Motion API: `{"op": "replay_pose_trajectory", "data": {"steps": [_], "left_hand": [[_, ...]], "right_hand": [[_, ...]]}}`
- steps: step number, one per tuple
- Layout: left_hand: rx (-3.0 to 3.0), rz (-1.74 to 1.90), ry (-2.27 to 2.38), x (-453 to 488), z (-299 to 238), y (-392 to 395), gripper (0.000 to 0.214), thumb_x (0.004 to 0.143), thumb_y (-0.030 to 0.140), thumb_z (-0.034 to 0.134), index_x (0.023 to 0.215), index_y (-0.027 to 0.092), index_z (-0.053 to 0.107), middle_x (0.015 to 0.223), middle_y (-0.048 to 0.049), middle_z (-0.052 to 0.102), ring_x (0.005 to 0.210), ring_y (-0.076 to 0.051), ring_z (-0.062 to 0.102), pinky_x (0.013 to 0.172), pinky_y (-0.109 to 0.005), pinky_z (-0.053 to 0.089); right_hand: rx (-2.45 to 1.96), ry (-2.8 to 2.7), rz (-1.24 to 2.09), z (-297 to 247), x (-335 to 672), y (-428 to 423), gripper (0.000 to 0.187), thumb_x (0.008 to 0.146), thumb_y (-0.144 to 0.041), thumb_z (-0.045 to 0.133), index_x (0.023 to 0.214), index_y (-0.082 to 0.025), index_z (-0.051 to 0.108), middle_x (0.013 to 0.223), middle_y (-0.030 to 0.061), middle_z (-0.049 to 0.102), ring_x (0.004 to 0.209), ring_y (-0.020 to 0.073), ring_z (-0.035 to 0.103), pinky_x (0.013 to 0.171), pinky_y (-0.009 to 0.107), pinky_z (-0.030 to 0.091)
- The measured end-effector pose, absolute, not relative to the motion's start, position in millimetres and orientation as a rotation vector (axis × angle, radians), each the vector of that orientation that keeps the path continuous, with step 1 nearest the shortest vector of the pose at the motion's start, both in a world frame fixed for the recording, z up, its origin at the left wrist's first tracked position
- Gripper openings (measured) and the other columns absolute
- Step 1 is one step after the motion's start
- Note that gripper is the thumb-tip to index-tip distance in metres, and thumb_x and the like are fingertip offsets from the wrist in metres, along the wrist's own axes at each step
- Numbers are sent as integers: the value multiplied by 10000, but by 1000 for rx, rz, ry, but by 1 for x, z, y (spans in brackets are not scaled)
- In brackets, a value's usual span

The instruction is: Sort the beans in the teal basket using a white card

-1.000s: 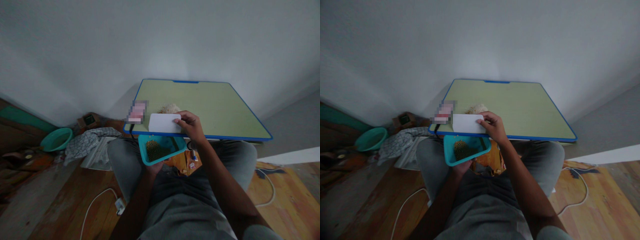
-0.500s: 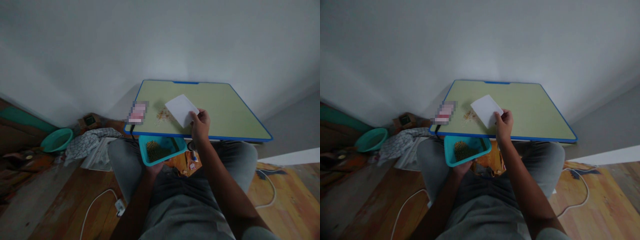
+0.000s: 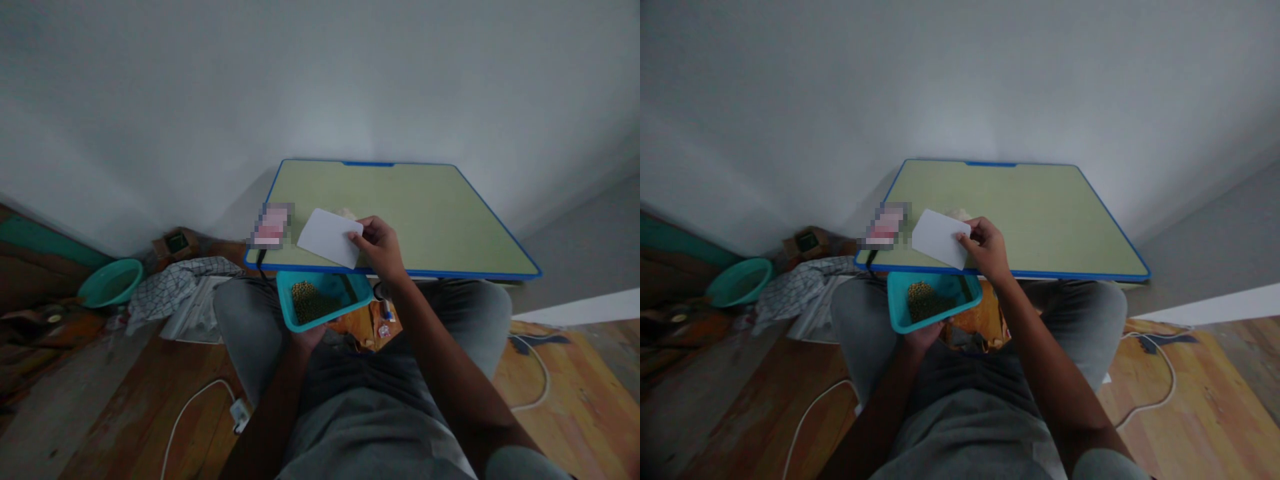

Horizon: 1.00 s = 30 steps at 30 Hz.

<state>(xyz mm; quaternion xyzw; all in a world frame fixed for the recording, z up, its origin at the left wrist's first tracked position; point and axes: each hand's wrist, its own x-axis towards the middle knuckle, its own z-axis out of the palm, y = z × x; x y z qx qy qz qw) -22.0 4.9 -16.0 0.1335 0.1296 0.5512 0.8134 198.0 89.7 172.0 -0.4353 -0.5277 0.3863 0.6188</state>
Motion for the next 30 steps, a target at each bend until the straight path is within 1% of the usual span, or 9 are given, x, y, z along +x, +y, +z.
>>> {"op": "replay_pose_trajectory", "data": {"steps": [3, 5, 9, 12, 16, 19, 23, 30], "left_hand": [[302, 1169, 262, -23, -17, 5, 296, 1037, 426, 677, 1164, 271, 895, 1266, -99, 901, 1143, -393, 837, 786, -568, 724], [312, 1165, 249, -24, -19, 5, 307, 1029, 444, 687, 1187, 281, 893, 1291, -96, 896, 1163, -394, 832, 798, -573, 724], [327, 1166, 225, -26, -22, 5, 322, 1000, 457, 717, 1217, 294, 892, 1284, -94, 898, 1167, -398, 827, 816, -594, 719], [326, 1175, 214, -25, -23, 5, 330, 1001, 460, 720, 1228, 297, 895, 1295, -99, 895, 1187, -401, 824, 808, -575, 718], [278, 1198, 267, -22, -22, 4, 331, 1052, 431, 639, 1195, 292, 903, 1279, -120, 894, 1156, -403, 830, 786, -575, 713], [221, 1207, 328, -20, -18, 3, 336, 1048, 437, 626, 1143, 283, 909, 1232, -127, 901, 1096, -413, 837, 752, -582, 707], [221, 1204, 331, -20, -14, 2, 344, 1040, 462, 631, 1151, 287, 906, 1201, -127, 904, 1081, -420, 839, 731, -573, 702], [182, 1183, 360, -18, -7, 2, 435, 1059, 508, 565, 1132, 259, 914, 1206, -163, 898, 1045, -429, 833, 678, -548, 673]], "right_hand": [[-1052, -1284, 842, 172, 195, 88, 450, 781, -581, 951, 942, -256, 683, 872, 12, 772, 825, 195, 736, 694, 303, 569], [-1104, -1284, 782, 171, 193, 87, 378, 797, -521, 910, 943, -253, 686, 861, 10, 766, 800, 193, 727, 667, 298, 543], [-1160, -1182, 642, 170, 192, 87, 270, 792, -432, 819, 914, -253, 659, 804, -2, 716, 730, 184, 669, 646, 303, 506], [-1177, -1139, 561, 167, 194, 88, 229, 798, -378, 792, 897, -260, 623, 783, -20, 671, 724, 175, 628, 665, 305, 496], [-1180, -1125, 517, 163, 197, 90, 208, 815, -315, 768, 903, -272, 585, 780, -36, 637, 737, 172, 603, 703, 313, 493], [-1166, -1115, 494, 162, 198, 91, 207, 814, -298, 753, 899, -276, 566, 785, -37, 626, 738, 173, 600, 719, 324, 487], [-1159, -1074, 483, 161, 200, 90, 205, 810, -313, 732, 911, -281, 557, 789, -37, 615, 750, 175, 593, 717, 321, 473], [-1142, -997, 450, 159, 207, 90, 252, 810, -376, 712, 951, -291, 520, 834, -32, 569, 772, 189, 562, 743, 331, 481]]}}
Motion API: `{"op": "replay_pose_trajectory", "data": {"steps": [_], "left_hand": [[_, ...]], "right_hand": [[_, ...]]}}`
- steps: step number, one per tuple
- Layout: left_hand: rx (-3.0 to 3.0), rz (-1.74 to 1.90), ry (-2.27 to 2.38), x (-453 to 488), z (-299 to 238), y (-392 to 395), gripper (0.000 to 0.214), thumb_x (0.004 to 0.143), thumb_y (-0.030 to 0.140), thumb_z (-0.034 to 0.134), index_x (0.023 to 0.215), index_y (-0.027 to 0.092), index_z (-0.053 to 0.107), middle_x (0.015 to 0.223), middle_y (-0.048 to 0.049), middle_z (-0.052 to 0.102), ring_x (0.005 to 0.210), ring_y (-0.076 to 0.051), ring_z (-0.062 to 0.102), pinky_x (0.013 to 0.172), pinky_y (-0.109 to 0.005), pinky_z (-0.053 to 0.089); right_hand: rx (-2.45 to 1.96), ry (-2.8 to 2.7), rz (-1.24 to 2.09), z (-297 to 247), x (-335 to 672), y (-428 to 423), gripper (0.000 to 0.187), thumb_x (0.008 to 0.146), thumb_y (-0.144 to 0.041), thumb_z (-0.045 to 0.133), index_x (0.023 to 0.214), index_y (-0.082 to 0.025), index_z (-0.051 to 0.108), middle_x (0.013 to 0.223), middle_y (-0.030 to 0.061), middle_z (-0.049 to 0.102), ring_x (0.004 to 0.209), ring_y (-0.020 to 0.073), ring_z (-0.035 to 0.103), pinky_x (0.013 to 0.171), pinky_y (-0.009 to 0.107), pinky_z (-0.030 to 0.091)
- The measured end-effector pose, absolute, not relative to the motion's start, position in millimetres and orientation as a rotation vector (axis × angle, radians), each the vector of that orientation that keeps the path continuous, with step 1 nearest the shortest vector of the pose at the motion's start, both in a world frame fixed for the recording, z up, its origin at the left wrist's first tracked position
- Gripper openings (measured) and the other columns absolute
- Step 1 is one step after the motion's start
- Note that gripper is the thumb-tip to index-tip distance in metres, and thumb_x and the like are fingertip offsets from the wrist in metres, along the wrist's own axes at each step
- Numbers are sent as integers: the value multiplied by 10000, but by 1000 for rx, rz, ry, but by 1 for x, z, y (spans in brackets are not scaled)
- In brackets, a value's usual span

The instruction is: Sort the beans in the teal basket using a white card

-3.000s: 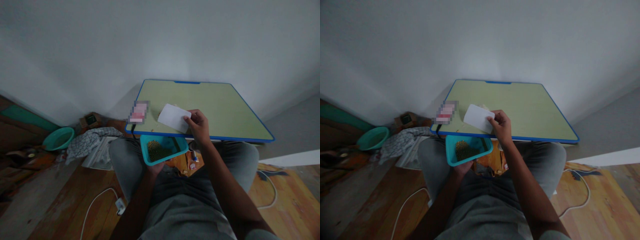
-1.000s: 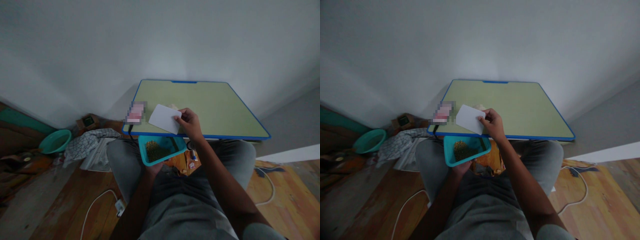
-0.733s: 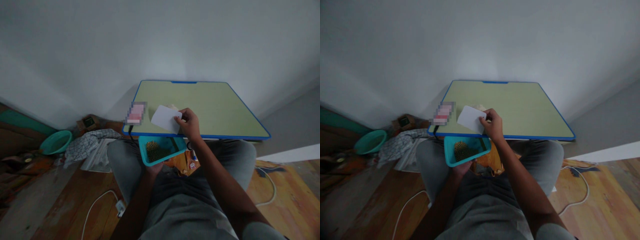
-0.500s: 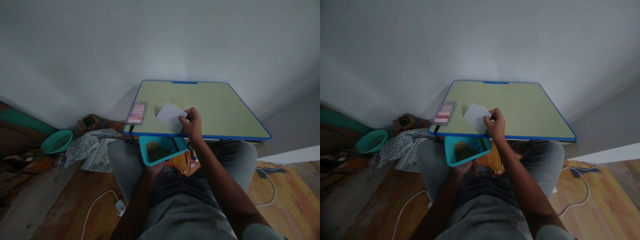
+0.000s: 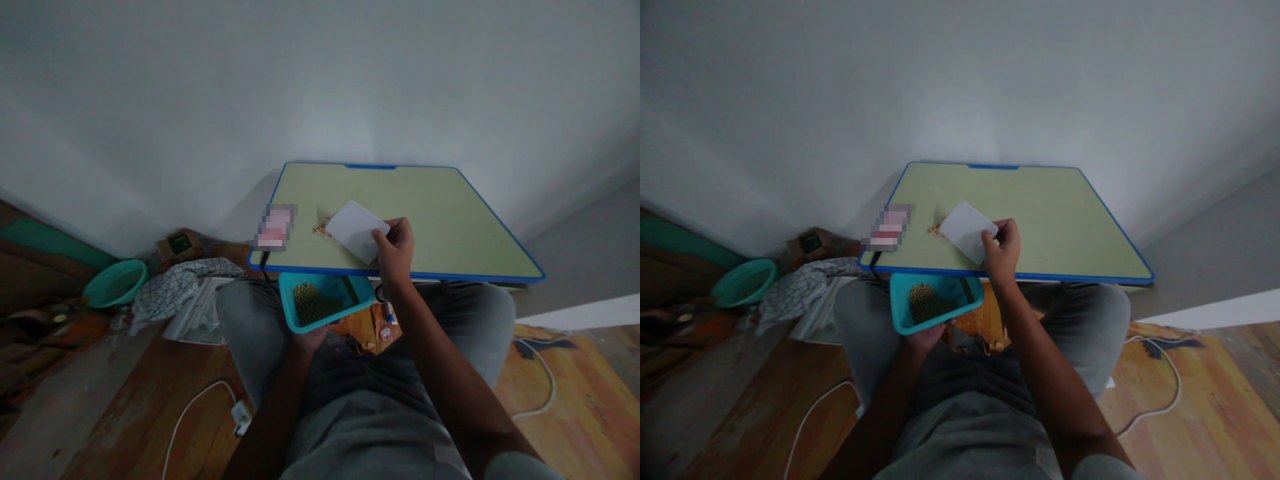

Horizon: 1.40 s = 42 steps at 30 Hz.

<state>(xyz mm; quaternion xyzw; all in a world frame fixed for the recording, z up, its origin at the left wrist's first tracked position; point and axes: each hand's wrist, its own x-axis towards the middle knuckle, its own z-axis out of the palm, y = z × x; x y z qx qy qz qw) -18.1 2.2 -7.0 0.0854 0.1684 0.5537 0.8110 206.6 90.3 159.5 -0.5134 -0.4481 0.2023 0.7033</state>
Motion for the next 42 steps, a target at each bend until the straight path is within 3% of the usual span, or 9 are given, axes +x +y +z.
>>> {"op": "replay_pose_trajectory", "data": {"steps": [12, 20, 26, 33, 38, 42], "left_hand": [[180, 1193, 361, -19, -9, 2, 356, 1033, 454, 602, 1094, 286, 910, 1171, -130, 902, 1057, -407, 821, 703, -529, 669], [209, 1185, 384, -20, -22, 2, 414, 1058, 449, 544, 1156, 271, 905, 1204, -148, 900, 1056, -405, 824, 714, -543, 681], [224, 1180, 405, -20, -27, 2, 429, 1053, 472, 551, 1224, 286, 897, 1181, -154, 904, 1077, -424, 836, 731, -569, 696], [312, 1180, 196, -27, -42, 3, 409, 1034, 474, 640, 1300, 300, 897, 1287, -140, 893, 1177, -406, 837, 844, -574, 727], [343, 1165, 134, -29, -53, 4, 436, 1084, 464, 585, 1319, 275, 900, 1378, -144, 869, 1275, -375, 817, 985, -592, 716], [346, 1164, 107, -27, -54, 5, 456, 1116, 458, 553, 1311, 252, 910, 1400, -126, 863, 1285, -383, 812, 997, -567, 716]], "right_hand": [[-1091, -803, 406, 151, 214, 102, 301, 841, -415, 723, 1011, -290, 508, 914, -8, 589, 820, 189, 584, 732, 306, 496], [-1119, -563, 675, 154, 241, 155, 425, 681, -457, 751, 1015, -280, 557, 887, -27, 632, 694, 152, 565, 531, 239, 409], [-1112, -584, 800, 152, 249, 198, 327, 736, -362, 791, 969, -274, 579, 855, -27, 691, 734, 172, 650, 613, 283, 562], [-1224, -795, 695, 158, 236, 241, 235, 846, -382, 726, 1009, -257, 612, 859, -28, 668, 733, 154, 603, 670, 270, 497], [-1204, -938, 559, 158, 229, 245, 223, 899, -357, 672, 1077, -232, 718, 762, -31, 614, 673, 161, 520, 666, 286, 441], [-1168, -1000, 505, 153, 232, 245, 228, 925, -380, 653, 1063, -233, 759, 818, 11, 674, 775, 200, 604, 780, 340, 538]]}}
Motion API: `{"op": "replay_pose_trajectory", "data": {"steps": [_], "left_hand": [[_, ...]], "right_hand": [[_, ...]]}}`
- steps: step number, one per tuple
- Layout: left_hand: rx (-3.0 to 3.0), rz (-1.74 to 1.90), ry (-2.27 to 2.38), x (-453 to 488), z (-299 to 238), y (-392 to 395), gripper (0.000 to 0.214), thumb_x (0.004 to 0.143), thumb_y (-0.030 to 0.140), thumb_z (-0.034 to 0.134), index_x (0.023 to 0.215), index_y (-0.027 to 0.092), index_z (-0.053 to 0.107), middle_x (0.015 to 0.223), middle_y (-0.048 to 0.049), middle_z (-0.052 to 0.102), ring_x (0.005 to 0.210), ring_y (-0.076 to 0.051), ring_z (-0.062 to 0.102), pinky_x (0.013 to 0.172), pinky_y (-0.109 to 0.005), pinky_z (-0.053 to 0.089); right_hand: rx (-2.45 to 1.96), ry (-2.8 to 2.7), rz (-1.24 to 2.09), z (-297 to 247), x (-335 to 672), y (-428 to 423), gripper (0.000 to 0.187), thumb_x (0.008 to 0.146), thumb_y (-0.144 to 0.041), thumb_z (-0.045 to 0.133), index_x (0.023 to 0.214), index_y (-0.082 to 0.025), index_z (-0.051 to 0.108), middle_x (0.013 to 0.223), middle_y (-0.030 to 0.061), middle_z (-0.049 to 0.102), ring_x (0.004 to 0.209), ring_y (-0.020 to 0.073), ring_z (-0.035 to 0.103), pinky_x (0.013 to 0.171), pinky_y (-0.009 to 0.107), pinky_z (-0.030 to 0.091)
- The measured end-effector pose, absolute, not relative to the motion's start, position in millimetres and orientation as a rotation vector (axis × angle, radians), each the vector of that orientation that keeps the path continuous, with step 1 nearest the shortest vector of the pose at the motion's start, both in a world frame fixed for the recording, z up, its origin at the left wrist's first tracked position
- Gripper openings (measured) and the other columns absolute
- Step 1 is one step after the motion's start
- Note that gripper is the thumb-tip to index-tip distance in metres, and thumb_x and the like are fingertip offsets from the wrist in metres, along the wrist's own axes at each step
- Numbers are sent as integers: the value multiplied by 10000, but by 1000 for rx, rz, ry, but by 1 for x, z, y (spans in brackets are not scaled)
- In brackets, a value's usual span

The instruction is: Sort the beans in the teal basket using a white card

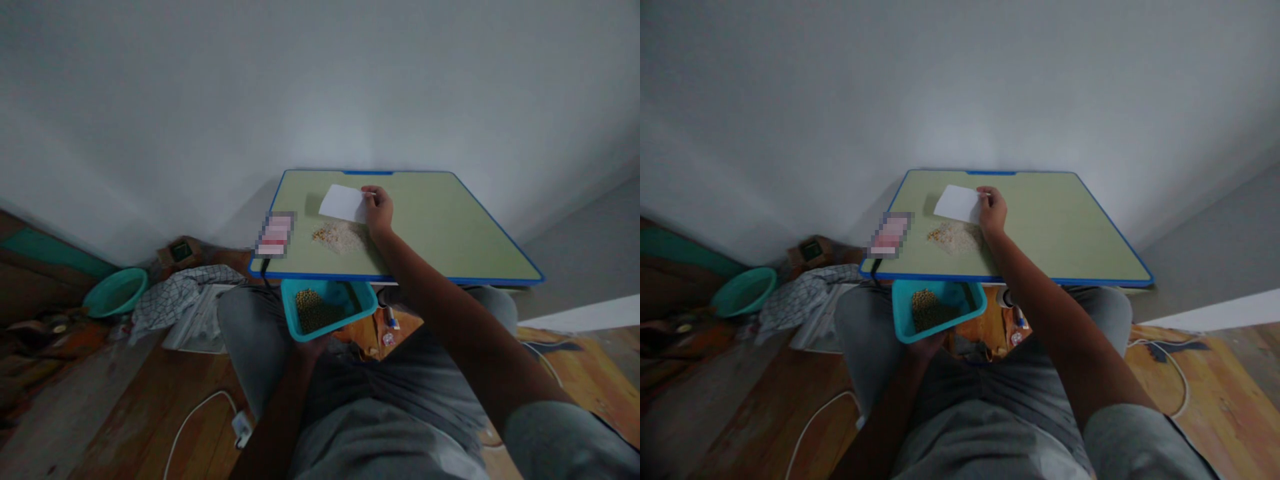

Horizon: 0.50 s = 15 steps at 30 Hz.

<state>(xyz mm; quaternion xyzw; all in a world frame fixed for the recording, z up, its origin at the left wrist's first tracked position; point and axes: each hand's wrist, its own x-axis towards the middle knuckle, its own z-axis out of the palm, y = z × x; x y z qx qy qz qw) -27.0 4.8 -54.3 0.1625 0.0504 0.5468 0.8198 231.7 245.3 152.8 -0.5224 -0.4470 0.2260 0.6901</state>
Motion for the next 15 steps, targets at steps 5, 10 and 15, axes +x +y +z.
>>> {"op": "replay_pose_trajectory", "data": {"steps": [5, 10, 15], "left_hand": [[354, 1157, 93, -27, -50, 6, 457, 1135, 466, 544, 1337, 259, 898, 1440, -149, 843, 1279, -373, 818, 963, -564, 723], [361, 1155, 105, -27, -48, 4, 454, 1137, 466, 544, 1326, 262, 903, 1434, -153, 844, 1230, -364, 835, 936, -552, 728], [356, 1174, 148, -24, -43, 3, 461, 1124, 515, 567, 1341, 279, 898, 1397, -135, 863, 1209, -366, 841, 912, -547, 733]], "right_hand": [[-1089, -1000, 544, 145, 236, 253, 390, 805, -419, 759, 1152, -244, 744, 1223, 105, 776, 1101, 274, 695, 986, 461, 639], [-1005, -1019, 670, 140, 236, 255, 733, 704, -391, 773, 1419, -299, 640, 1566, 137, 632, 1291, 351, 670, 987, 565, 689], [-993, -1155, 609, 142, 235, 253, 669, 711, -369, 728, 1374, -292, 677, 1453, 117, 711, 1365, 364, 659, 1196, 630, 597]]}}
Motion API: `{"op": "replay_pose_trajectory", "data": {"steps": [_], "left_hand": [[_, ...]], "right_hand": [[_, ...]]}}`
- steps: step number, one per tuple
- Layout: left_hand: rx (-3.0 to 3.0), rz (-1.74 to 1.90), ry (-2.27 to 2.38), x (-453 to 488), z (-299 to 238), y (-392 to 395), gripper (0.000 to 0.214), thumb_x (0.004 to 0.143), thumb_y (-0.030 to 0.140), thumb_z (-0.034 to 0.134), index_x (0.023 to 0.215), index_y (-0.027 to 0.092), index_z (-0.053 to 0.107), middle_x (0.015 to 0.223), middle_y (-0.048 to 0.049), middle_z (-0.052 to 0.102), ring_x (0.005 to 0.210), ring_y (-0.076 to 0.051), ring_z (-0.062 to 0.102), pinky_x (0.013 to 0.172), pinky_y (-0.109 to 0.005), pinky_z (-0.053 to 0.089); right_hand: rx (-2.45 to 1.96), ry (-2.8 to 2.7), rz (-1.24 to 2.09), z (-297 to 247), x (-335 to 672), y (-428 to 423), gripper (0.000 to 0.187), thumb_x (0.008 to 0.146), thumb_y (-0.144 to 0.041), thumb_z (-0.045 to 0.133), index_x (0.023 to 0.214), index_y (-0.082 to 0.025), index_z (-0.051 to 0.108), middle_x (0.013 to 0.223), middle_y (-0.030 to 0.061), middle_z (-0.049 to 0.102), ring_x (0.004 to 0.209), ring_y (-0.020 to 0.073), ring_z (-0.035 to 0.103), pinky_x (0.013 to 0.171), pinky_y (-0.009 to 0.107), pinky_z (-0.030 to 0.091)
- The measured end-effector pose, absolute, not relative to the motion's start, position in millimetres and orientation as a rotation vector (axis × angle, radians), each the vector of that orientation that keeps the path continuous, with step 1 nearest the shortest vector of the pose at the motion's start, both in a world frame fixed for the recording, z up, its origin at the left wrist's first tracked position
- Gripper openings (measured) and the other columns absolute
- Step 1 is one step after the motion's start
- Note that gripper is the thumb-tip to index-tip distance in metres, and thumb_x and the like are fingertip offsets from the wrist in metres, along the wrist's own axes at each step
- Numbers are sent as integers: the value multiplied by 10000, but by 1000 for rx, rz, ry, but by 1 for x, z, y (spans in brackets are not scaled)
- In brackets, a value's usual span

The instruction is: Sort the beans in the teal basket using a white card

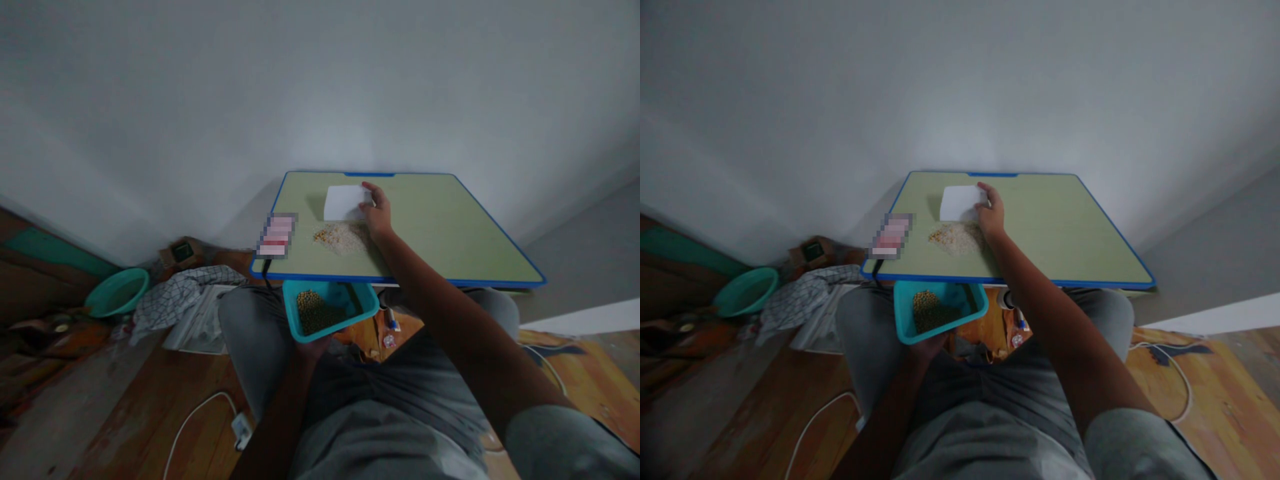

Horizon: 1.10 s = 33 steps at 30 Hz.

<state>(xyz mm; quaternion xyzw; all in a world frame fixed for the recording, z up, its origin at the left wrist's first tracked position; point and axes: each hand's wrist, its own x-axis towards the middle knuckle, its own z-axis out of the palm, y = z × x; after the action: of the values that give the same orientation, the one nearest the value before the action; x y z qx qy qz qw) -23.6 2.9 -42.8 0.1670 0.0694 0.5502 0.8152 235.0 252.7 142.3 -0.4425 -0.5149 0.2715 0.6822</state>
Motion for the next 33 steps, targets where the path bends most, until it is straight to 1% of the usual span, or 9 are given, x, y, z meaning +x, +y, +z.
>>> {"op": "replay_pose_trajectory", "data": {"steps": [2, 4, 7, 10, 13, 18, 23, 30, 33], "left_hand": [[354, 1176, 170, -23, -41, 3, 470, 1111, 544, 594, 1349, 274, 895, 1395, -138, 864, 1207, -358, 842, 927, -534, 731], [353, 1173, 193, -24, -40, 3, 475, 1099, 557, 613, 1350, 268, 895, 1386, -139, 867, 1205, -359, 842, 933, -534, 730], [351, 1165, 222, -24, -40, 3, 499, 1125, 552, 541, 1304, 270, 912, 1352, -120, 881, 1171, -382, 847, 872, -546, 734], [345, 1186, 206, -25, -42, 3, 515, 1144, 522, 479, 1252, 291, 926, 1355, -80, 885, 1189, -390, 841, 885, -564, 731], [346, 1185, 174, -25, -44, 3, 469, 1133, 484, 523, 1293, 271, 909, 1371, -113, 876, 1209, -369, 841, 924, -574, 727], [349, 1156, 147, -27, -43, 4, 491, 1144, 505, 515, 1326, 259, 898, 1428, -149, 847, 1234, -368, 833, 942, -574, 721], [352, 1171, 133, -27, -42, 2, 487, 1138, 512, 529, 1399, 289, 874, 1438, -120, 848, 1250, -355, 831, 951, -553, 726], [351, 1171, 152, -26, -44, 2, 483, 1144, 488, 512, 1370, 283, 887, 1422, -129, 854, 1211, -354, 840, 928, -545, 724], [352, 1172, 164, -27, -45, 2, 482, 1134, 517, 536, 1376, 288, 884, 1428, -130, 853, 1238, -361, 830, 979, -571, 712]], "right_hand": [[-982, -1166, 582, 144, 234, 251, 649, 706, -354, 716, 1351, -285, 698, 1400, 105, 751, 1325, 349, 678, 1235, 623, 569], [-982, -1166, 580, 145, 233, 249, 634, 716, -353, 715, 1347, -288, 703, 1383, 96, 766, 1305, 342, 685, 1228, 610, 573], [-991, -1159, 574, 146, 233, 248, 603, 737, -366, 723, 1335, -293, 704, 1396, 94, 765, 1323, 345, 683, 1217, 598, 576], [-990, -1168, 554, 147, 233, 248, 567, 747, -364, 729, 1310, -305, 704, 1430, 83, 758, 1378, 348, 672, 1276, 612, 520], [-999, -1167, 544, 147, 232, 248, 567, 730, -321, 715, 1297, -315, 709, 1433, 68, 770, 1390, 343, 673, 1311, 615, 483], [-995, -1162, 577, 149, 230, 247, 606, 677, -260, 678, 1279, -305, 721, 1413, 69, 782, 1347, 337, 688, 1297, 614, 507], [-962, -1207, 620, 153, 229, 243, 597, 662, -276, 702, 1258, -302, 726, 1392, 56, 792, 1350, 337, 679, 1309, 620, 500], [-951, -1253, 663, 160, 226, 234, 563, 681, -303, 742, 1244, -325, 743, 1406, 45, 796, 1353, 344, 676, 1287, 639, 519], [-941, -1264, 676, 162, 224, 231, 563, 694, -321, 763, 1256, -330, 749, 1405, 45, 798, 1335, 351, 679, 1241, 638, 559]]}}
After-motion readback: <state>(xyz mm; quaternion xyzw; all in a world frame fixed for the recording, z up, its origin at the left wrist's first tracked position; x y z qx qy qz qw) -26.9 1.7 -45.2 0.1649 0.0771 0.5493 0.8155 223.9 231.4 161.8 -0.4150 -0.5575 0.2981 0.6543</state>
